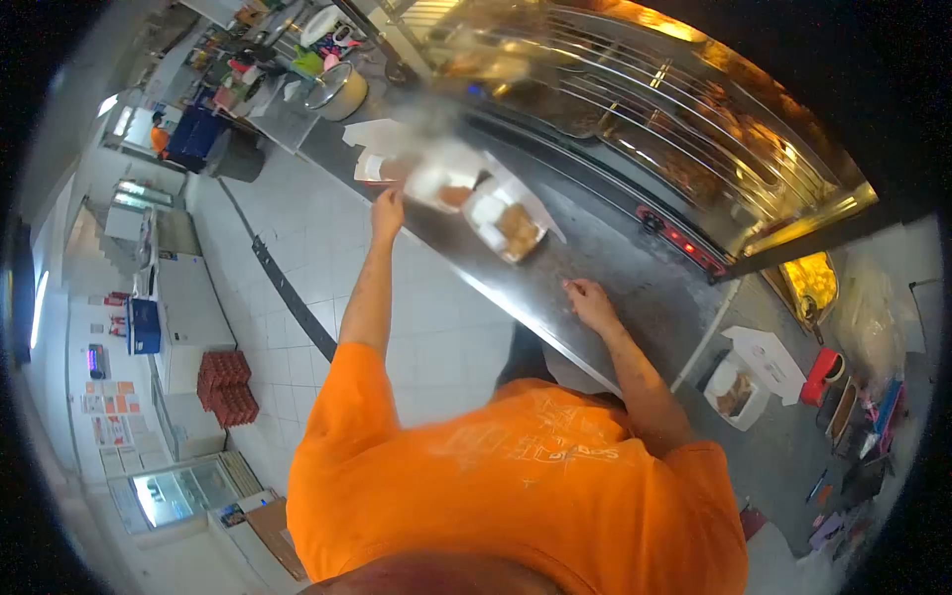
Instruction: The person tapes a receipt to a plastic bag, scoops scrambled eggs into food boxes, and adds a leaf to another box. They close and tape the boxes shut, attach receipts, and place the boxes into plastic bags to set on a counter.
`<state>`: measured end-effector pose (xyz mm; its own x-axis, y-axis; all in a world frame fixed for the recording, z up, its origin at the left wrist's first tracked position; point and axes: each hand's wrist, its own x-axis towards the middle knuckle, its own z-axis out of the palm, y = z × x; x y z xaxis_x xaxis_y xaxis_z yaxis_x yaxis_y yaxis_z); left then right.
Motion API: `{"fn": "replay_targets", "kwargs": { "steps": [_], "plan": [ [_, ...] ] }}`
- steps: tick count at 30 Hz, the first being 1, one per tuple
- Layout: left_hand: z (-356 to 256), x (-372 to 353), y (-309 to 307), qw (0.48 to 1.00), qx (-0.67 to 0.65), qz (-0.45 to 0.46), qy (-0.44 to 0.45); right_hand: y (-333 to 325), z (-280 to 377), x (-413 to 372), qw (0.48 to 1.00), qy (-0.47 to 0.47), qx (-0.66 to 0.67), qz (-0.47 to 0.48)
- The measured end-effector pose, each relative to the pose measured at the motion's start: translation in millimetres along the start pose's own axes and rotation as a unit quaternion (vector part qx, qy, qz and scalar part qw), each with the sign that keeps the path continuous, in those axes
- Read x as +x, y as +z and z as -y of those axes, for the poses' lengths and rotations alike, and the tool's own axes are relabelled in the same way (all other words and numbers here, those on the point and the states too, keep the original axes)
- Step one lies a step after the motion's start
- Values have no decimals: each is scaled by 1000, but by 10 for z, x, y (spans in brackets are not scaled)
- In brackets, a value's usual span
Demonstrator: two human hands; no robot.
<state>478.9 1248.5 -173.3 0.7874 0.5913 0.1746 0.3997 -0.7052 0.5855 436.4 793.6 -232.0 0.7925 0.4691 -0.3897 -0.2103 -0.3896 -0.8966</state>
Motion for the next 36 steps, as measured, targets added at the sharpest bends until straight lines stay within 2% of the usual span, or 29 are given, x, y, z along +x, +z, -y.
{"fn": "replay_targets", "kwargs": {
  "steps": [2, 3, 5, 6, 7, 9, 10, 11, 12, 13, 14, 15, 16, 17, 18, 19, 20, 21, 22, 24, 26, 28, 31, 33, 35, 36],
  "plan": [
    [-67, 405, 40, 990, 131, 52, 9, 242, 171, 260, 989, 85, 75, -97],
    [157, 626, 197, 990, 132, 60, 4, 389, 167, 403, 988, 95, 73, -95],
    [602, 1035, 627, 949, 192, 8, 250, 657, 59, 688, 967, 88, 118, -208],
    [528, 1092, 693, 953, 233, 68, 181, 712, 166, 774, 963, 95, 123, -220],
    [516, 1141, 765, 951, 227, 84, 192, 748, 246, 829, 965, 104, 95, -219],
    [624, 1262, 963, 985, 0, -8, 171, 780, 317, 862, 961, 129, 71, -236],
    [629, 1321, 975, 982, 97, 59, 153, 820, 319, 884, 959, 119, 42, -252],
    [491, 1339, 864, 979, 93, 73, 165, 849, 332, 901, 958, 107, 14, -267],
    [305, 1328, 722, 961, 178, 165, 135, 835, 356, 898, 952, 116, 20, -283],
    [195, 1280, 649, 924, 264, 253, 107, 801, 365, 884, 959, 107, 63, -253],
    [159, 1207, 638, 903, 307, 257, 157, 742, 383, 878, 963, 94, 107, -231],
    [141, 1134, 605, 876, 347, 258, 213, 741, 342, 915, 960, 137, 95, -226],
    [265, 1092, 711, 879, 319, 207, 287, 724, 280, 938, 952, 183, 88, -230],
    [748, 1161, 921, 849, 199, 149, 466, 702, 301, 905, 947, 174, -3, -272],
    [729, 1025, 946, 867, 114, 149, 462, 676, 278, 846, 930, 175, -94, -309],
    [328, 755, 804, 837, 192, 230, 458, 587, 252, 649, 913, 201, -78, -347],
    [390, 629, 1070, 859, 132, 204, 450, 476, 317, 460, 889, 212, -138, -383],
    [-158, 283, 856, 844, 56, 146, 513, 326, 353, 224, 863, 222, -201, -407],
    [-277, 47, 995, 843, 58, 132, 518, 160, 408, -51, 850, 241, -192, -427],
    [-447, -271, 1222, 839, 52, 119, 528, -117, 517, -383, 837, 289, -231, -403],
    [-861, -851, 1333, 865, 68, 223, 444, -436, 220, -861, 825, 270, -233, -440],
    [-1114, -1294, 1623, 855, 64, 232, 460, -679, 28, -1267, 793, 248, -238, -503],
    [-1302, -1747, 2285, 847, 59, 211, 485, -1049, -190, -1817, 777, 264, -262, -507],
    [-1555, -1994, 2323, 852, 48, 173, 492, -1227, -580, -2111, 781, 227, -269, -516],
    [-1874, -2184, 2208, 867, 37, 291, 403, -1353, -785, -2501, 777, 102, -221, -581],
    [-1969, -2284, 2226, 869, 43, 285, 401, -1427, -982, -2648, 759, 101, -193, -614]
  ]
}}
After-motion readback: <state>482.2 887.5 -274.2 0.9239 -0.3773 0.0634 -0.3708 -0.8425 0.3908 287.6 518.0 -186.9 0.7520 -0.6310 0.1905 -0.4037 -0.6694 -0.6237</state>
